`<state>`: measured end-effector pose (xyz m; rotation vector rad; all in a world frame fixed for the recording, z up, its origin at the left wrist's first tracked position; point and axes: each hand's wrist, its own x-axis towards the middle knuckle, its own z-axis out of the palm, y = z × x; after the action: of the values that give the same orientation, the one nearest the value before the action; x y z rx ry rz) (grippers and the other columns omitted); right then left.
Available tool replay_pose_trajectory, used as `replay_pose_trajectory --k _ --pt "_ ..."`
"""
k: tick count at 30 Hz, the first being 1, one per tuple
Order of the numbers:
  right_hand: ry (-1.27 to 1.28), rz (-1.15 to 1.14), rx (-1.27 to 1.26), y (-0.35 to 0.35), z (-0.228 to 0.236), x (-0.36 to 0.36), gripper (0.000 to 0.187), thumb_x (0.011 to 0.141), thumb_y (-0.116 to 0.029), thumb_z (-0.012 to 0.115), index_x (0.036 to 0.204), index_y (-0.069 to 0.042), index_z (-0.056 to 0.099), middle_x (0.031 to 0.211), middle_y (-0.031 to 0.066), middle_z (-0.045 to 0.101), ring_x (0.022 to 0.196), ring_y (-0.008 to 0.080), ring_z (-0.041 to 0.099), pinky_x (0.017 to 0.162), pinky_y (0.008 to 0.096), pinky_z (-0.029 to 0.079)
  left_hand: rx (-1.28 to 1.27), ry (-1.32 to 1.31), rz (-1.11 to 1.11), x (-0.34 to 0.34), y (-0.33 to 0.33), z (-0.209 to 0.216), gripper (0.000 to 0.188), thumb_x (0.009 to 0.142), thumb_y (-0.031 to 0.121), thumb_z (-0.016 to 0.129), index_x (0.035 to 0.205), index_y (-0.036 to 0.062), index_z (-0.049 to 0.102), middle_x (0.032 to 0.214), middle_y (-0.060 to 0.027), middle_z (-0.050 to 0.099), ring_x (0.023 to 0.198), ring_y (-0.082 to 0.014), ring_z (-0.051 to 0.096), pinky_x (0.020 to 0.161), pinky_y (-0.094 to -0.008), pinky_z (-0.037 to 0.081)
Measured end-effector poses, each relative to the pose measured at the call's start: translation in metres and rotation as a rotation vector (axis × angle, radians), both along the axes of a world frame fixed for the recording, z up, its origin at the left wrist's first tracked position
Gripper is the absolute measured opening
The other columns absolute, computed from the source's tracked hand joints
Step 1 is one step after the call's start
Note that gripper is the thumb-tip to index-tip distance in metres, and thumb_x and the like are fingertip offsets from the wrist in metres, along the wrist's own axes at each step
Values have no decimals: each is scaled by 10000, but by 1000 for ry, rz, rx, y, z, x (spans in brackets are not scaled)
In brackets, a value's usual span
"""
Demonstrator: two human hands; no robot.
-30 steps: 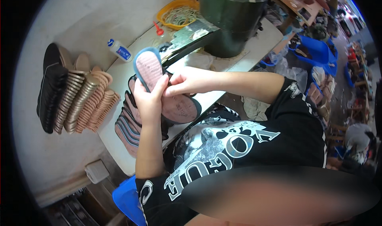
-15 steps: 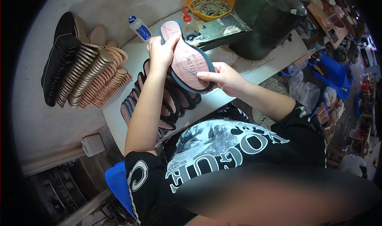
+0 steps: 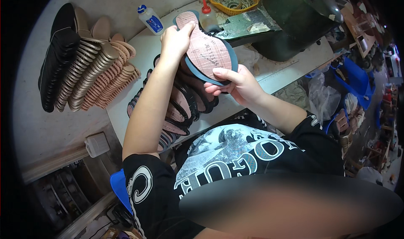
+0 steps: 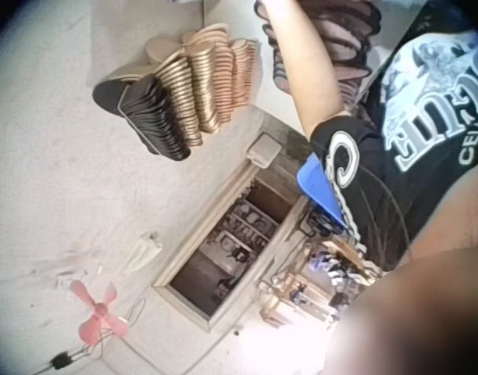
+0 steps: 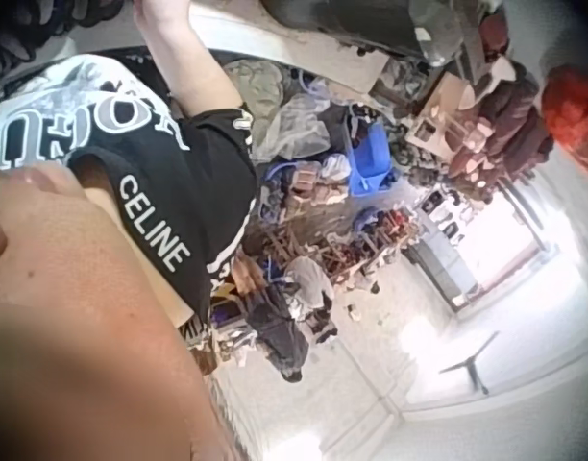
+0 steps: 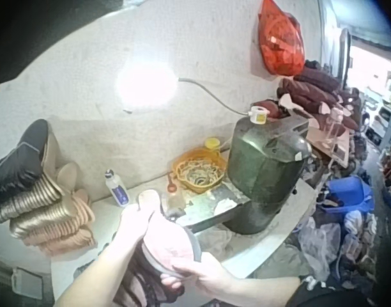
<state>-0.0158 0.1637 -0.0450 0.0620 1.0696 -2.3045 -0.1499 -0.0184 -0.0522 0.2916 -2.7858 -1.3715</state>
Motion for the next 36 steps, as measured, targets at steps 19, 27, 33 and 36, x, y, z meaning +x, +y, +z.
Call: replay_pose_trajectory --k 19,27,33,36 --pt "-21 -161 73 -33 5 -36 358 903 -268 560 1041 62 574 854 178 664 703 208 678 637 270 556 -264 -272 -1046 -43 -30 60 527 731 389 726 1092 42 563 1043 -103 570 951 -194 520 863 -300 418" --pt "-28 -154 90 -31 12 -41 416 923 -329 527 1062 61 569 918 180 660 784 230 684 678 281 569 -96 -386 -994 -32 -36 60 501 806 413 679 1067 11 532 916 -30 565 855 -90 483 722 -235 424" --pt "-18 -93 97 -28 9 -46 464 912 -363 540 1104 59 560 977 174 655 813 232 682 679 274 564 -26 -376 -867 -15 -44 50 458 832 408 659 1028 14 530 894 -12 536 826 -73 455 689 -206 399" --pt "4 -78 117 -27 9 -47 447 913 -356 540 1092 53 567 969 161 658 815 222 680 684 267 556 -64 -387 -770 -4 -44 53 508 825 432 657 1048 -10 542 915 -42 559 851 -96 485 724 -222 405"
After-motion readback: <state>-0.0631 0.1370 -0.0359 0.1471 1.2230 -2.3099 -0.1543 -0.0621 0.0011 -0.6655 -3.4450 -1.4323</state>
